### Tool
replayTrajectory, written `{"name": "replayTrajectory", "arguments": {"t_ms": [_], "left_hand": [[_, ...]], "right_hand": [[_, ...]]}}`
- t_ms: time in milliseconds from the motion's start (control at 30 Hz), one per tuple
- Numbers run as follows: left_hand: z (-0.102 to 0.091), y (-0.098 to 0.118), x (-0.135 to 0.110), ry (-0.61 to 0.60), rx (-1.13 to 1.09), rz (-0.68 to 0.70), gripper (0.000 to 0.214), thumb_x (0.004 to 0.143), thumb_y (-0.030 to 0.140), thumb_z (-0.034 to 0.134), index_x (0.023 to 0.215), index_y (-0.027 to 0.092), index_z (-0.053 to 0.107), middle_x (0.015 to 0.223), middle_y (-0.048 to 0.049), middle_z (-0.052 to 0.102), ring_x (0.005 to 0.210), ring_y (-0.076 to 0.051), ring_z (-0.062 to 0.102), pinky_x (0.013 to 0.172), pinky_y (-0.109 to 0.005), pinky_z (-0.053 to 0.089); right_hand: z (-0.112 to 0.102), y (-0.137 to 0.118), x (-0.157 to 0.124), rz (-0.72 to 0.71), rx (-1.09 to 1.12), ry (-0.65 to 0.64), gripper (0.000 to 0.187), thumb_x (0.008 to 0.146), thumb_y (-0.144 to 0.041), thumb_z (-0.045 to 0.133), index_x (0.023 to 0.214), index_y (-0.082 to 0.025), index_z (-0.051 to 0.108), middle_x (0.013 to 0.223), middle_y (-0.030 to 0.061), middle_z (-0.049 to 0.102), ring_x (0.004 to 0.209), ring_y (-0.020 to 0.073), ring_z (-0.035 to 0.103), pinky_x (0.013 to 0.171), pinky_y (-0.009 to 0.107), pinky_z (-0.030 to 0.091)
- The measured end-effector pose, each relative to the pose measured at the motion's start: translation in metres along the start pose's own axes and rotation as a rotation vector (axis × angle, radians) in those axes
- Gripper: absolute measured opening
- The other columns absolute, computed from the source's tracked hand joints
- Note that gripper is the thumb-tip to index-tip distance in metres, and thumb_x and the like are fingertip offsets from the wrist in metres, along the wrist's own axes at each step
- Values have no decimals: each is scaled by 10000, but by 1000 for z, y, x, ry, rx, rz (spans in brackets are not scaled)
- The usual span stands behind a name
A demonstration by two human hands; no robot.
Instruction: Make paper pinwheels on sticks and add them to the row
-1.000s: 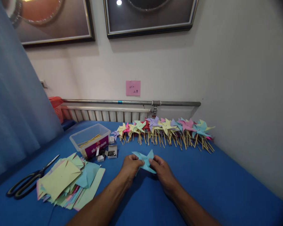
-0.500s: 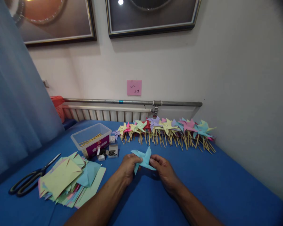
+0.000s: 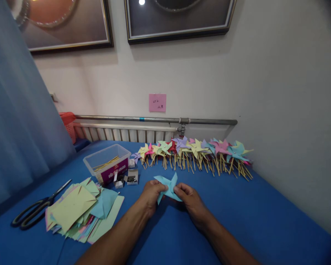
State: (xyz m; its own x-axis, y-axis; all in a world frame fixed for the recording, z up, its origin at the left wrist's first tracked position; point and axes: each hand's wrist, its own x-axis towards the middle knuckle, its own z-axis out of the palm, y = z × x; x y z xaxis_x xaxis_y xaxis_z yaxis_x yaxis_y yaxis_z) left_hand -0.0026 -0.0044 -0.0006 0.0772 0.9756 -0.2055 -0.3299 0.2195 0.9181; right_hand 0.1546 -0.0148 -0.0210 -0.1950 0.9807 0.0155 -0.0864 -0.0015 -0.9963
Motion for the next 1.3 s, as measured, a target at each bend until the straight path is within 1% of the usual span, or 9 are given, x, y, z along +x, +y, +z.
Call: {"name": "replayTrajectory", "arguments": {"t_ms": [133,200,300,367,467,633,1067,1167,1300], "left_hand": [[2,1,-1,47,19,-6,157,546,153,695,572,168,540,494,17,561,446,-99,472,487,-239,348],[2,1,-1,58,34,-13,157,555,148,696,583,167,543,506,17,566,462,-104,482,508,-246,366],[3,0,-1,61,42,-23,172,557,146,703,590,169,536,520,16,567,488,-115,502,537,-260,392],[3,0,-1,66,39,-28,181,556,148,707,595,171,531,524,16,566,493,-119,510,541,-264,395],[3,0,-1,66,34,-36,188,554,151,704,596,176,522,524,16,569,491,-117,513,536,-260,394],[2,-2,0,54,16,-38,170,555,158,700,620,167,544,534,14,575,486,-116,519,522,-255,396],[4,1,-3,31,-14,-17,184,528,161,713,579,168,536,516,19,555,465,-101,491,494,-241,371],[4,2,-4,40,0,-16,192,536,161,713,583,173,528,513,28,544,471,-98,482,500,-241,372],[4,2,-4,46,11,-26,168,548,162,718,614,162,563,545,15,581,495,-109,511,524,-246,386]], "right_hand": [[-1,-2,-1,-10,-6,27,446,744,-599,741,685,-201,548,563,-70,469,523,87,348,518,241,246],[-1,-1,1,-20,-25,47,461,720,-613,752,681,-204,544,560,-71,461,525,89,348,516,242,245],[-1,2,4,-29,-34,58,480,677,-638,770,724,-201,579,591,-51,519,554,106,408,533,246,280],[0,3,5,-28,-13,47,472,683,-632,770,765,-198,602,622,-41,551,577,115,439,552,251,309],[0,4,4,-18,-4,28,454,716,-620,748,738,-195,589,607,-45,537,564,107,417,550,251,300],[1,3,3,-16,-14,30,456,715,-612,753,723,-191,577,590,-56,515,552,99,389,548,252,289],[3,0,2,-18,99,32,458,699,-601,790,725,-193,583,618,-44,566,569,108,448,571,250,331],[2,3,3,-22,118,39,451,694,-592,800,775,-190,610,647,-39,588,596,118,481,588,251,356],[2,5,5,0,128,27,439,700,-585,791,827,-191,644,693,-17,632,621,141,531,615,272,405]]}}
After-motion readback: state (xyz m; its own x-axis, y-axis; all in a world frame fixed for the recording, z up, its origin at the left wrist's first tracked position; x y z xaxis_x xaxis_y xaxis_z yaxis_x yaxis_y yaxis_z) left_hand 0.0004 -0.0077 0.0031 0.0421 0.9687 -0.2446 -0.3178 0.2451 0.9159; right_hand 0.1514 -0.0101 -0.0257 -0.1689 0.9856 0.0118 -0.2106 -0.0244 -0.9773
